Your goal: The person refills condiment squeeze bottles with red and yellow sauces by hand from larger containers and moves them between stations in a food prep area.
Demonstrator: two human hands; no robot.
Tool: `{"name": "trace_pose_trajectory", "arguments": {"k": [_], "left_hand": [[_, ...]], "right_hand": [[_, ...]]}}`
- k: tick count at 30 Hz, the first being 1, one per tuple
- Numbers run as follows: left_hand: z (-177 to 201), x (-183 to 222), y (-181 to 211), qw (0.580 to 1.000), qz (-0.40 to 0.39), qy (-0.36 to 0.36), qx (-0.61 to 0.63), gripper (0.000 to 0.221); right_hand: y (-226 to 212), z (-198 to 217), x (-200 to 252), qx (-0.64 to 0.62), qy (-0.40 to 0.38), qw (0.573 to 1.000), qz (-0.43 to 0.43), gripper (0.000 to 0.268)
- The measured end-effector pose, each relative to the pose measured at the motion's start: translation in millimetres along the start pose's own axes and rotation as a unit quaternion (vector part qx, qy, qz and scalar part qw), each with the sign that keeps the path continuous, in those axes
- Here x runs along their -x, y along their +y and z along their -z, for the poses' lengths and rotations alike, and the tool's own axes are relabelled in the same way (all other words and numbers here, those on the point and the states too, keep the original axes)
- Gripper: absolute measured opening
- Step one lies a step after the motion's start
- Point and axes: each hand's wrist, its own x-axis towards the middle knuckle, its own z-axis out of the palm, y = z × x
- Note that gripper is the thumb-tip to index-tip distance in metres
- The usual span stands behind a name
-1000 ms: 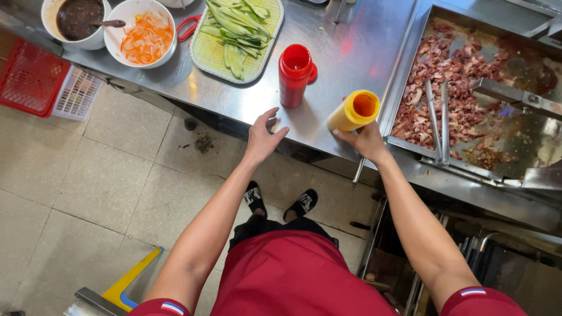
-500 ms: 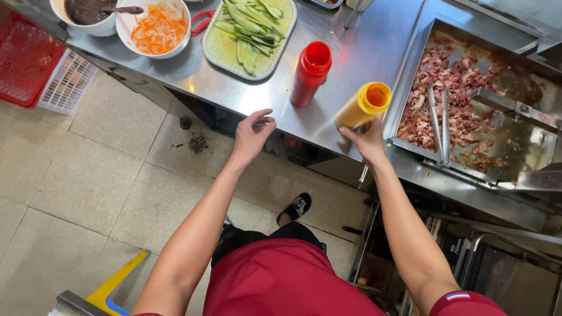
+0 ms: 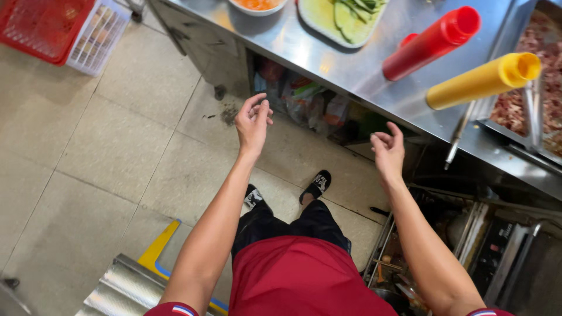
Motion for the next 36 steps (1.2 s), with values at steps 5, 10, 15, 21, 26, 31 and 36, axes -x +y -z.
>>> {"name": "trace_pose_trajectory", "arguments": {"k": [5,10,15,21,26,31,36], "left_hand": [[44.7,7.1,-17.4,0.998,0.014,0.055,0.016,0.026],[49.6,-4.7,-70.3,0.995,0.026,0.082,0.055,0.026],[47.8,-37.8,-130.0,0.995,0.030,0.086,0.051,0.029],[62.8,-42.0,-179.7,0.992,0.056,0.096,0.052,0.031],[92.5,-13.7,-216.9,0.990,0.104,0.091,0.037,0.033],[103.3,10.8,-244.6,0.986,0.130,0.106,0.023,0.032],[91.9,20.1,-226.0,0.977,0.197,0.075,0.016,0.034]], "right_hand": [[9.0,-113.9,-10.4,0.038,-0.186,0.982,-0.011,0.049],[76.8,-225.1,-89.7,0.097,-0.270,0.958,0.011,0.040],[152.4,-340.4,-196.0,0.078,-0.245,0.966,0.031,0.042],[186.4,-405.1,-294.6,0.352,-0.133,0.910,0.171,0.048],[193.1,-423.6,-375.0,0.612,-0.197,0.730,0.229,0.055],[198.3,-423.7,-377.1,0.585,-0.240,0.750,0.195,0.049],[196.3,-399.7,-278.3,0.482,-0.205,0.819,0.235,0.045]]}}
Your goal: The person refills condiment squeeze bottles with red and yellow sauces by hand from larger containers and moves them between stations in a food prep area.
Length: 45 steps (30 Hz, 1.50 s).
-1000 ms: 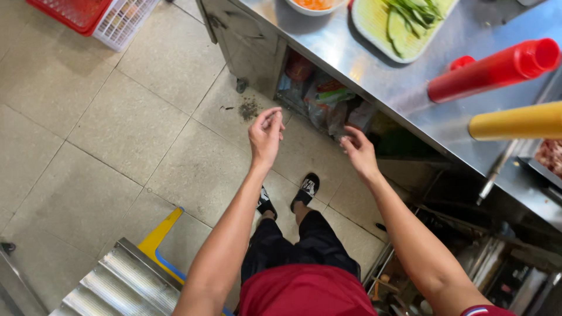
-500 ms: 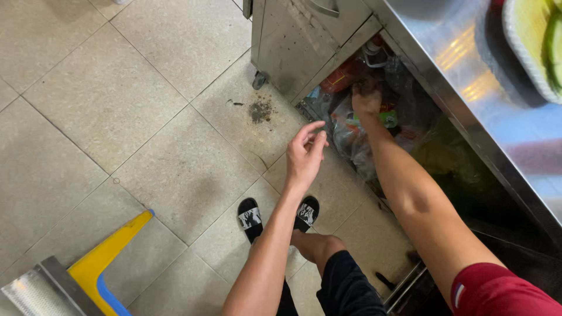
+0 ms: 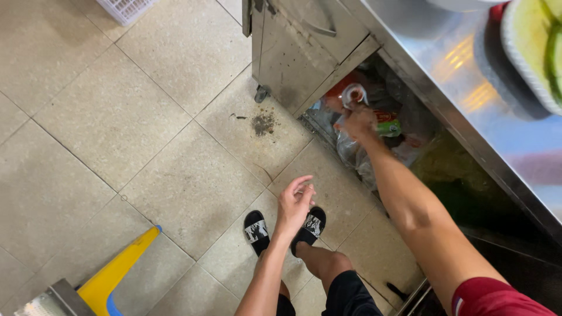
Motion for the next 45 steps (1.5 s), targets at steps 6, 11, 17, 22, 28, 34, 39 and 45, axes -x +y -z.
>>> {"name": "trace_pose_trajectory", "arguments": {"k": [6,11,17,22,28,34,39,45], "left_hand": [[-6.3,14.9,28.6,0.987,-0.051,-0.025,-0.149,0.038],[-33.5,26.6,73.8,0.925,-0.248,-0.023,-0.288,0.071],[-100.4,89.8,167.5,0.830,-0.256,-0.124,-0.481,0.098],[-166.7,168.6,213.1,0.827,-0.350,-0.195,-0.394,0.063],[-235.7,239.4,249.5,0.838,-0.414,-0.273,-0.228,0.052],[-323.0,293.8,281.4,0.850,-0.314,-0.411,-0.099,0.048],[-403.9,317.8,287.0,0.848,-0.121,-0.492,0.157,0.039],[-505.1,345.0,266.9,0.814,-0.058,-0.465,0.343,0.035]], "right_hand": [[-57.5,86.2,98.8,-0.122,0.092,0.988,-0.014,0.033],[-87.8,194.5,184.9,-0.193,0.034,0.981,0.000,0.031],[-133.8,381.6,310.0,-0.225,-0.069,0.972,0.026,0.028],[-144.4,500.1,411.8,-0.238,-0.017,0.970,0.048,0.024],[-84.5,529.9,538.8,-0.502,0.184,0.837,-0.118,0.045],[57.0,425.5,658.7,-0.592,0.394,0.578,-0.401,0.069],[99.1,341.9,711.2,-0.779,0.400,0.291,-0.385,0.084],[74.7,461.1,641.2,-0.805,0.333,0.491,-0.024,0.106]]}}
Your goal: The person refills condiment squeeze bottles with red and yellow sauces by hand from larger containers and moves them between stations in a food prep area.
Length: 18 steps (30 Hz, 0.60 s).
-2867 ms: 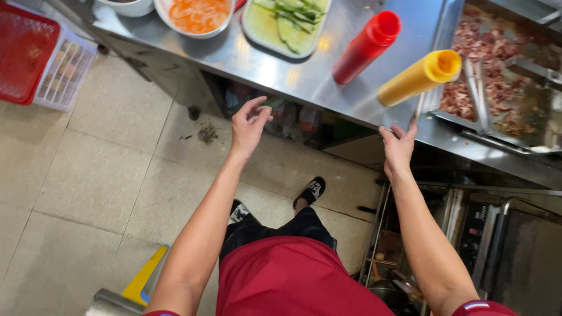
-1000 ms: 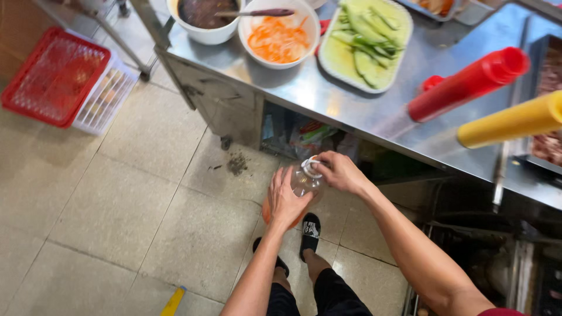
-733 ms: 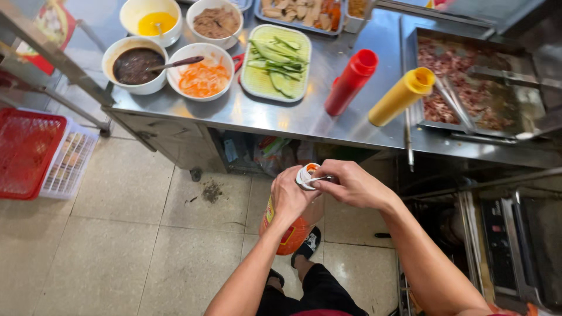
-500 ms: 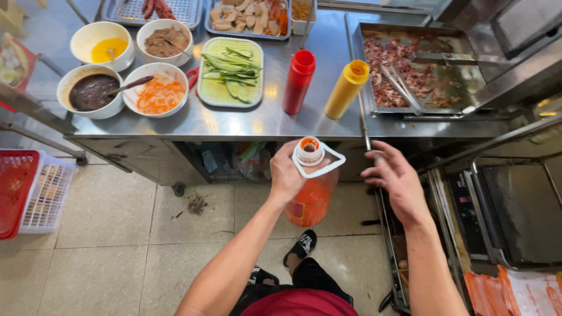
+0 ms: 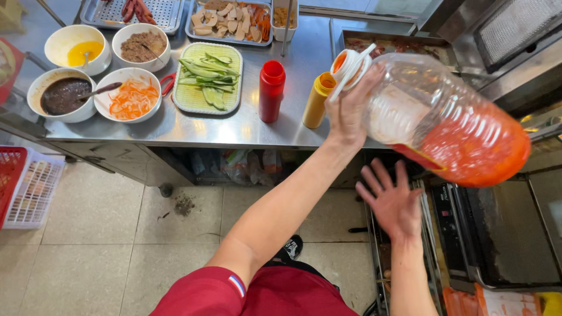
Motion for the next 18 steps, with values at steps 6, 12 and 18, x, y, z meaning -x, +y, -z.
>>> {"name": "trace_pose_trajectory", "arguments": {"k": [6,12,18], "left_hand": [[-24.1,-29.8,-33.4,0.999,-0.042,0.002,0.016,0.034],[-6.3,-72.7,-31.8,0.991,-0.116,0.015,-0.061,0.042],[22.2,-114.4,3.1,0.988,-0.125,0.059,-0.073,0.048]], "right_hand": [[-66.2,-84.1,-113.2,-0.063,-0.037,0.980,0.186,0.121],[-73.0,-110.0,-195.4,-0.088,-0.114,0.965,0.219,0.111],[-62.7,-126.8,-267.3,-0.086,-0.132,0.959,0.237,0.100]]}}
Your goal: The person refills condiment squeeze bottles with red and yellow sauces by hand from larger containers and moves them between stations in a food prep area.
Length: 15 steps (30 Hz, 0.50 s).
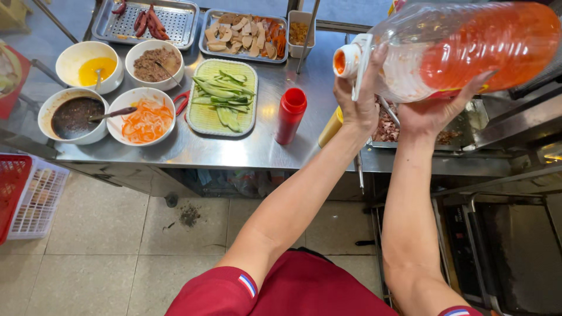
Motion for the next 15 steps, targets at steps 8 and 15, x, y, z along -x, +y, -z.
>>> {"name": "trace_pose_trajectory", "arguments": {"k": [8,15], "left_hand": [[16.7,-35.2,30.4,0.983,-0.064,-0.026,-0.168,0.044],[108.9,-19.2,91.5,0.821,-0.162,-0.140,-0.529,0.084]], "right_hand": [[41.6,3.1,-48.9,-0.070,0.011,0.995,-0.076,0.085],[52.8,8.8,-73.6,0.011,-0.008,0.996,-0.085,0.090]]}}
